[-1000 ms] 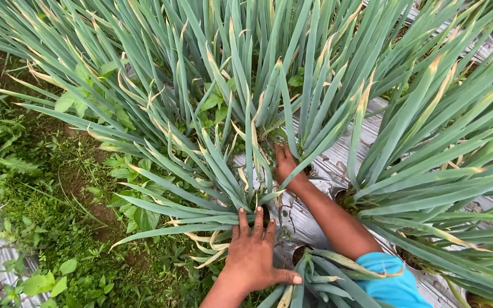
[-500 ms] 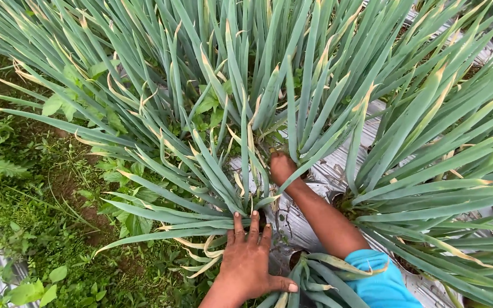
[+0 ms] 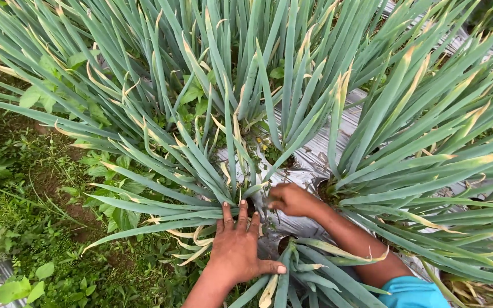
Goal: The person squats between raised garden beds and removes weeds by hand from around the base of leek plants. The person pulls weeds from the soil and from between the plants, discarding them on the ground.
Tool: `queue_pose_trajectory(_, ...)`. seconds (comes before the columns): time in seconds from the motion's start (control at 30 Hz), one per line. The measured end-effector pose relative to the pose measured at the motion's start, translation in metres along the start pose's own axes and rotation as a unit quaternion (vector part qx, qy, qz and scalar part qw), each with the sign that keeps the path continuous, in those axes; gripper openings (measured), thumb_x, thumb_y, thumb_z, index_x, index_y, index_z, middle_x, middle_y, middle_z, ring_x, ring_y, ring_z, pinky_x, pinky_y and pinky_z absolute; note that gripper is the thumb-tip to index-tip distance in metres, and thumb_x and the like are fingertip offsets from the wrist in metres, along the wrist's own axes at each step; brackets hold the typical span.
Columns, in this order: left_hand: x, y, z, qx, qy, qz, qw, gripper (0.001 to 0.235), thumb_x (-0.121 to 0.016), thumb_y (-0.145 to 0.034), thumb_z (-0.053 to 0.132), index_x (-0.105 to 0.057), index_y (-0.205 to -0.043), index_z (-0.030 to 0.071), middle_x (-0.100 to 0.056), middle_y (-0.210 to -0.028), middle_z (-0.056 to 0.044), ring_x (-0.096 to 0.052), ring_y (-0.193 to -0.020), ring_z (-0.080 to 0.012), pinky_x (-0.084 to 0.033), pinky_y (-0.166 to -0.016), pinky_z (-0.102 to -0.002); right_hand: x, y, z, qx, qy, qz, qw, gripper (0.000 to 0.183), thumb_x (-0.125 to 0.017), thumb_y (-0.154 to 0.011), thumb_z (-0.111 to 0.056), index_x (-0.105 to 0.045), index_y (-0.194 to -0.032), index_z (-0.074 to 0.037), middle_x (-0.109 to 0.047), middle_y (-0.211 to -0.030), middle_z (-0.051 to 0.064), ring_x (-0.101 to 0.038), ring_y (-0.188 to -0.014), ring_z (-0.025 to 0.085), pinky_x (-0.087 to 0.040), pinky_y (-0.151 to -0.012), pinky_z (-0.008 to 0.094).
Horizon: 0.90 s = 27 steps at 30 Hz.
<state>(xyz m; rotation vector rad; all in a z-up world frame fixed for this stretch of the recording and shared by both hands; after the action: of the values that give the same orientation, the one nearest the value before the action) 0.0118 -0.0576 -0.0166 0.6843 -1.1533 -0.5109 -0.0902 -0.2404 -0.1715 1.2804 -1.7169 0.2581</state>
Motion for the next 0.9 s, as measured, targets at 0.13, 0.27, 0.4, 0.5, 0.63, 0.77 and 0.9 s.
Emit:
queue_pose_trajectory(0.13,0.002,0.000,0.002,0.006,0.007,-0.001,1.000,0.128,-0.049,-0.075,0.089,0.002,-0.166,0.014,0.027,-0.170,-0.017,0.029,-0.151,-0.0536,0.006,-0.126,-0.060,0.056,-0.013,-0.020,-0.188,-0.017,0.135,0.973,0.063,-0.055,-0.103,-0.025,-0.029,-0.160,-0.023,-0.028,-0.163,0.022,-0.074,-0.098,0.025,-0.066,-0.086,0.039)
queue_pose_trajectory(0.27,0.006,0.003,0.007,0.017,-0.006,-0.006,1.000,0.126,-0.051,-0.079,0.087,0.005,-0.166,0.015,0.027,-0.169,-0.017,0.029,-0.151,-0.0526,0.008,-0.126,-0.059,0.037,-0.070,0.025,-0.191,0.147,0.139,0.961,0.078,-0.044,-0.097,0.003,-0.013,-0.165,-0.018,-0.069,-0.083,0.019,-0.069,-0.069,0.038,-0.055,-0.052,0.051)
queue_pose_trajectory(0.4,0.005,0.002,0.007,0.021,-0.002,-0.015,1.000,0.128,-0.048,-0.076,0.088,0.007,-0.166,0.016,0.027,-0.170,-0.016,0.030,-0.151,-0.0517,0.007,-0.126,-0.060,0.025,-0.093,0.045,-0.248,0.219,0.094,0.939,0.040,-0.050,-0.102,-0.008,-0.041,-0.142,-0.008,-0.072,-0.099,0.019,-0.073,-0.082,0.040,-0.063,-0.065,0.052)
queue_pose_trajectory(0.5,0.002,0.002,0.006,0.021,-0.005,-0.016,1.000,0.127,-0.047,-0.076,0.088,0.007,-0.166,0.016,0.028,-0.169,-0.016,0.030,-0.152,-0.0512,0.008,-0.126,-0.060,0.019,-0.082,0.052,-0.212,0.235,0.094,0.944,0.016,-0.059,-0.101,-0.007,-0.063,-0.116,-0.011,-0.071,-0.084,0.008,-0.072,-0.070,0.025,-0.063,-0.060,0.039)
queue_pose_trajectory(0.63,0.003,0.002,0.008,0.021,-0.017,-0.008,1.000,0.124,-0.048,-0.078,0.088,0.004,-0.166,0.017,0.027,-0.170,-0.016,0.029,-0.152,-0.0517,0.008,-0.125,-0.061,0.024,-0.056,0.045,-0.232,0.114,0.061,0.964,0.019,-0.063,-0.100,-0.005,-0.072,-0.114,-0.013,-0.072,-0.089,0.008,-0.069,-0.069,0.015,-0.065,-0.072,0.031)
queue_pose_trajectory(0.77,-0.005,0.000,0.007,0.013,-0.028,-0.009,0.999,0.125,-0.045,-0.078,0.089,0.006,-0.165,0.015,0.028,-0.169,-0.018,0.028,-0.151,-0.0535,0.007,-0.125,-0.061,0.038,-0.001,-0.003,-0.190,0.023,0.080,0.978,0.037,-0.045,-0.099,0.011,-0.059,-0.131,0.000,-0.033,-0.161,0.026,-0.064,-0.060,0.013,-0.058,-0.045,0.022)
queue_pose_trajectory(0.9,-0.011,0.000,0.007,0.008,-0.029,0.013,0.999,0.124,-0.047,-0.079,0.089,0.004,-0.165,0.014,0.025,-0.169,-0.019,0.025,-0.152,-0.0533,0.007,-0.124,-0.061,-0.002,0.003,0.009,-0.085,0.078,0.106,0.988,0.036,-0.051,-0.100,-0.024,-0.061,-0.127,-0.002,-0.057,-0.128,0.019,-0.052,-0.128,0.037,-0.051,-0.105,0.051)
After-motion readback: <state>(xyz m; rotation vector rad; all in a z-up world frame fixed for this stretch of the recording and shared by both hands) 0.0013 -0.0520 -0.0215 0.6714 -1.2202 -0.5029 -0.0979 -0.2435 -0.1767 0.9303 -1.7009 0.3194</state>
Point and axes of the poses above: each hand's wrist, its own y-axis away from the middle knuckle, its own x-axis out of the back of the hand, z = x × y, the point moved 4 cm from there along -y, towards the middle knuckle
